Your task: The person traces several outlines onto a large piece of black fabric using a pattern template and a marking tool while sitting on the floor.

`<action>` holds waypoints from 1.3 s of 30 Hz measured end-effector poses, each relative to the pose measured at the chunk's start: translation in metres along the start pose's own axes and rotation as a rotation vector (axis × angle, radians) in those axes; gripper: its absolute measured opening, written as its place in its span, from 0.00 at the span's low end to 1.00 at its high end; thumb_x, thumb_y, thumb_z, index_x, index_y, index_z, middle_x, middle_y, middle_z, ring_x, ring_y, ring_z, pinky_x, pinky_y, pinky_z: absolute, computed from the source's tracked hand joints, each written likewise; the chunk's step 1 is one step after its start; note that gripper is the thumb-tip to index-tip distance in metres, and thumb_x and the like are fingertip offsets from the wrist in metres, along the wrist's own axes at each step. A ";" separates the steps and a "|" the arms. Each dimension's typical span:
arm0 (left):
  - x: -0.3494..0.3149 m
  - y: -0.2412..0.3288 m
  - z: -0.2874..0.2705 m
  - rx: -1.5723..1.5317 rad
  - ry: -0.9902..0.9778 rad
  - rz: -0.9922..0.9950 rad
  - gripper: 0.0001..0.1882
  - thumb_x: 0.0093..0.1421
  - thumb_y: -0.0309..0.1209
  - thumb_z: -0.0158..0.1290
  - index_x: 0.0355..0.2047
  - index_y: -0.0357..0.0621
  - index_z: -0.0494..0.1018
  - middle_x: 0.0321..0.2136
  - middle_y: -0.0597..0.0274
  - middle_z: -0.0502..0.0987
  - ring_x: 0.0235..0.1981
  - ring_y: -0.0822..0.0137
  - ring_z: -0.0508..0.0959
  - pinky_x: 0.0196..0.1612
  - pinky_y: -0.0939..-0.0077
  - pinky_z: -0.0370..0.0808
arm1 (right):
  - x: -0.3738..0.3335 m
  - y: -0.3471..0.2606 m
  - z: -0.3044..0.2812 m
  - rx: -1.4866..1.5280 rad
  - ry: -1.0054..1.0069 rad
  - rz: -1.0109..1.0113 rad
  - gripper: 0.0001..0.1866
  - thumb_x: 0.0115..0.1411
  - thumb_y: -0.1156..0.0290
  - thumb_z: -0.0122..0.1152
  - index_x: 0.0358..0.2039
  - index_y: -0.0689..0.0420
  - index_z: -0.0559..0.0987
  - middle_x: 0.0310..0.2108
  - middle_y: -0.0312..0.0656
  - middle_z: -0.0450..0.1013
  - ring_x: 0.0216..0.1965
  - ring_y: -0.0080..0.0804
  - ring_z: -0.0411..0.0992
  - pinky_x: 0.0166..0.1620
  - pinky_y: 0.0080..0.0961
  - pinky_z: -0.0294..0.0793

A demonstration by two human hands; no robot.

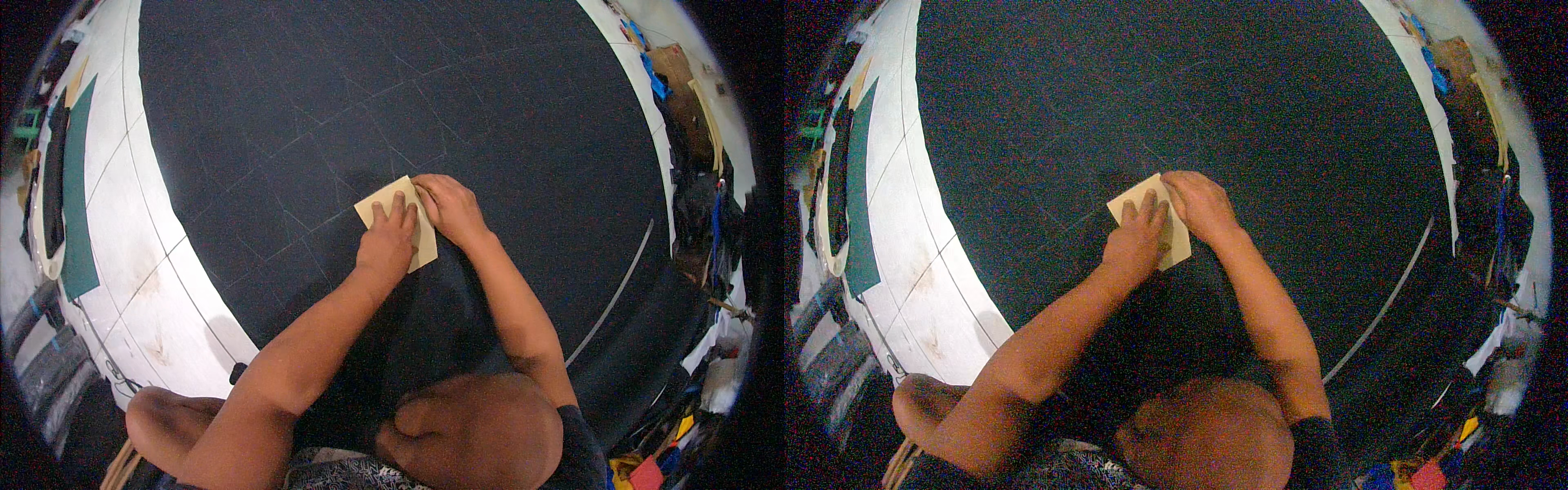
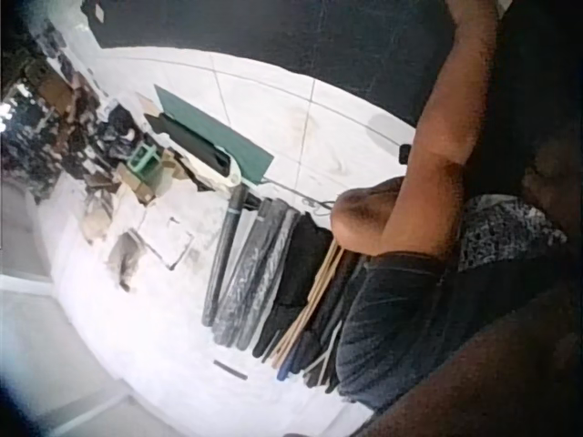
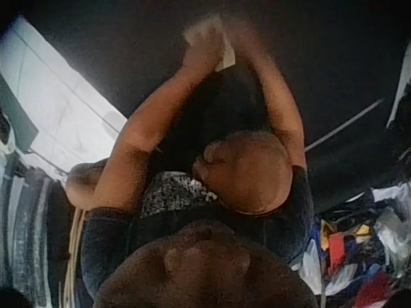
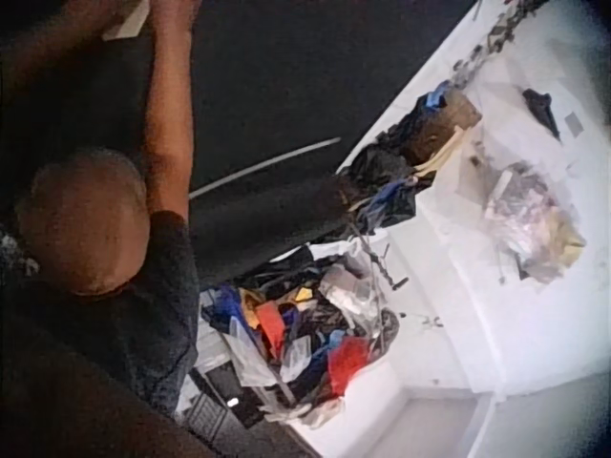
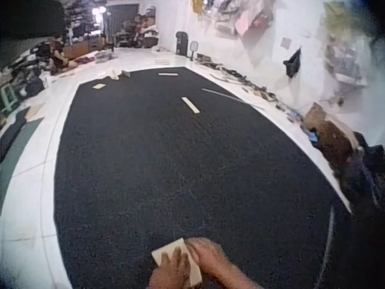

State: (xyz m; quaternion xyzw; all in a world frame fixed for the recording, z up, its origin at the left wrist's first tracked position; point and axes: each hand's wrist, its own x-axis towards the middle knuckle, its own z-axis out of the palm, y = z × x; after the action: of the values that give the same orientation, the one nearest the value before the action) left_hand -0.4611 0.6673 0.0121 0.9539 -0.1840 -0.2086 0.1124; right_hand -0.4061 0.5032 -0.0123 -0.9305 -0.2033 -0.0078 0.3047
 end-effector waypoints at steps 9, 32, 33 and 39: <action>-0.001 -0.001 0.007 0.075 0.035 0.002 0.41 0.57 0.40 0.63 0.69 0.61 0.59 0.69 0.48 0.54 0.63 0.35 0.62 0.50 0.61 0.82 | -0.054 -0.016 -0.023 -0.005 -0.157 0.175 0.10 0.65 0.69 0.56 0.43 0.58 0.80 0.44 0.46 0.78 0.46 0.47 0.76 0.49 0.40 0.76; 0.000 0.001 0.012 0.063 0.110 0.076 0.41 0.54 0.38 0.65 0.68 0.73 0.60 0.69 0.39 0.52 0.62 0.29 0.63 0.47 0.51 0.83 | -0.072 -0.006 -0.022 0.043 -0.015 0.148 0.11 0.66 0.66 0.54 0.44 0.58 0.78 0.43 0.48 0.78 0.45 0.50 0.76 0.48 0.42 0.77; -0.001 0.001 0.014 0.091 0.109 0.073 0.42 0.54 0.39 0.65 0.68 0.74 0.60 0.69 0.38 0.52 0.62 0.29 0.62 0.47 0.51 0.83 | -0.071 -0.011 -0.023 0.029 -0.033 0.135 0.11 0.66 0.66 0.53 0.44 0.58 0.78 0.43 0.48 0.77 0.45 0.50 0.76 0.48 0.42 0.77; 0.000 0.005 0.009 0.068 0.061 0.076 0.43 0.53 0.44 0.66 0.68 0.77 0.59 0.69 0.37 0.50 0.62 0.29 0.62 0.47 0.51 0.82 | -0.088 -0.029 -0.036 -0.087 -0.255 0.238 0.09 0.66 0.68 0.55 0.42 0.58 0.78 0.43 0.45 0.77 0.44 0.48 0.76 0.47 0.39 0.77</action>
State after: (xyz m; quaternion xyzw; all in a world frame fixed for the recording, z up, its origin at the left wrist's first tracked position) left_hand -0.4665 0.6616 0.0054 0.9555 -0.2234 -0.1689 0.0931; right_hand -0.4938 0.4710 0.0212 -0.9538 -0.1281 0.1375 0.2345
